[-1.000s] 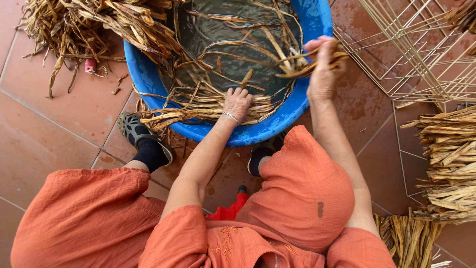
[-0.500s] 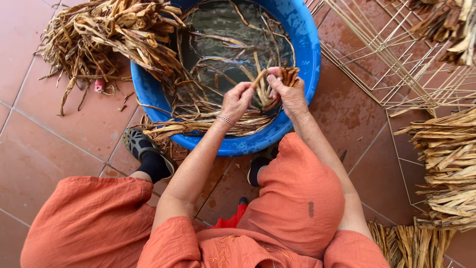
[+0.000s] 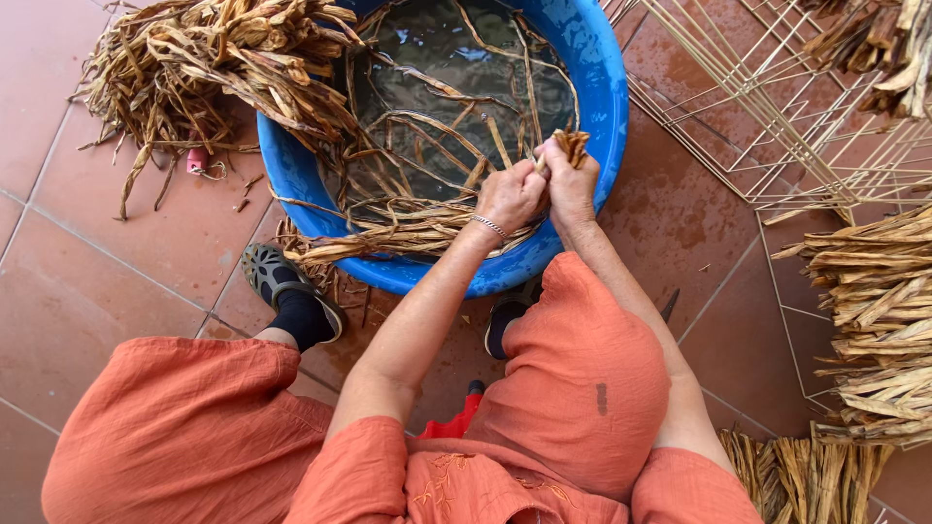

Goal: The person sits on a tiled floor and repeatedly dips bundles of dried plant fibers into a blue basin of water. They pull the fibers apart by hand, separate strands, and place the processed material onto a wire rack to dry.

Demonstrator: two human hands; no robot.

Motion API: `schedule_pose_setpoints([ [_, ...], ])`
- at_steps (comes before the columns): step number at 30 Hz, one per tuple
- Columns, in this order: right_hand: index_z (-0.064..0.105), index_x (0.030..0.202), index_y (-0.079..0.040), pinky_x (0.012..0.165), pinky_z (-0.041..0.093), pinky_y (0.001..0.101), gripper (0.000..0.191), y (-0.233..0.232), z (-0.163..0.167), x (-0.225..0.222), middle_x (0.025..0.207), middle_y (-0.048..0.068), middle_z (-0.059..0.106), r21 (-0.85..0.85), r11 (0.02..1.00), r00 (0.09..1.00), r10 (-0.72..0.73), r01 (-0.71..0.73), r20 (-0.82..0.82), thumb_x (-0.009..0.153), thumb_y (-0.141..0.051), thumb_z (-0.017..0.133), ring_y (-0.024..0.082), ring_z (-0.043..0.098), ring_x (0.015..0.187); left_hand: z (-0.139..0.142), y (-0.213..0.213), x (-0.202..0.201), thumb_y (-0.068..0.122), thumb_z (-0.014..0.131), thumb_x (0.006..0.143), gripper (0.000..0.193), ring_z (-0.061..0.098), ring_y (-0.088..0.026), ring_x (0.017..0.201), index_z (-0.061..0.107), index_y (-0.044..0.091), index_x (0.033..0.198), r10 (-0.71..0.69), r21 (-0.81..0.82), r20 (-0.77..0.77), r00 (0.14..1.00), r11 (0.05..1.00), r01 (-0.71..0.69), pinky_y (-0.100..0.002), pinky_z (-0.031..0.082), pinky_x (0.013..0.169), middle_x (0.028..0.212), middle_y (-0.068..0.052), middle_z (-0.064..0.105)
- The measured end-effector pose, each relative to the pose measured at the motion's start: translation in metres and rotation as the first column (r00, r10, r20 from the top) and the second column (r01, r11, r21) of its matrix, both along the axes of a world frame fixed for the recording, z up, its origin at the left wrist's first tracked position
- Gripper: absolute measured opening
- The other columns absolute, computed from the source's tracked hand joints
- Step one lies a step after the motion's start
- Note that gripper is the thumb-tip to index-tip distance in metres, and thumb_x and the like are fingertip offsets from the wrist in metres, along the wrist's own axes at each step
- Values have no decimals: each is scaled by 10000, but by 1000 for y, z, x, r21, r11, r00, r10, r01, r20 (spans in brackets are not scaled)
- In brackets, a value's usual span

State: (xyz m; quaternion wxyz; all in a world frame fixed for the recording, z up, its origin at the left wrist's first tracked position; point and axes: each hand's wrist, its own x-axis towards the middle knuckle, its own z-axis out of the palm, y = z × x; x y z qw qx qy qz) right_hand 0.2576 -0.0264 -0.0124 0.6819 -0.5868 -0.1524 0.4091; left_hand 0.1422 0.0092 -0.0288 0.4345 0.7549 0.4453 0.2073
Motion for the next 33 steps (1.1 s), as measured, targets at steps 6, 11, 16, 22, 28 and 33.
schedule_pose_setpoints([
  [6,646,835,-15,404,451,291,138,3,-6,53,695,53,617,-23,959,956,-284,283,-68,954,-86,652,117,516,468,20,-21,-9,270,505,957,241,673,-445,743,655,87,911,-162,63,-49,986,984,165,-569,514,716,733,-230,676],
  [11,642,850,-11,401,442,288,141,1,1,113,698,49,570,-72,910,901,-414,408,-131,965,-90,664,117,495,481,31,-22,-54,232,499,958,208,651,-452,709,623,82,883,-245,98,-27,969,964,247,-562,495,677,700,-224,648],
  [16,640,852,-16,396,447,309,171,6,-6,134,678,69,590,-49,886,873,-464,462,-150,967,-141,659,141,497,481,24,-24,-92,212,486,980,173,646,-432,736,570,75,916,-332,131,19,943,936,327,-533,491,669,757,-192,660],
  [22,604,833,-35,390,429,311,178,-1,-1,179,685,57,580,-45,821,811,-569,569,-132,977,-137,627,133,497,479,6,-2,-145,196,457,1005,171,652,-393,726,554,81,923,-347,126,-156,925,922,367,-501,512,687,773,-162,654],
  [28,632,830,-1,402,435,315,228,-7,2,200,653,65,548,30,763,760,-638,645,-123,1001,-151,639,136,494,476,2,36,-192,220,483,980,177,645,-384,749,590,80,961,-276,172,-218,936,933,315,-499,515,680,776,-165,647],
  [33,640,844,-68,454,547,317,264,-9,18,184,761,67,656,24,750,750,-661,661,-25,1010,-270,606,164,662,602,1,76,-198,108,597,864,168,612,-316,1031,651,126,1022,-6,418,-535,845,867,270,-552,482,877,1052,-153,647],
])
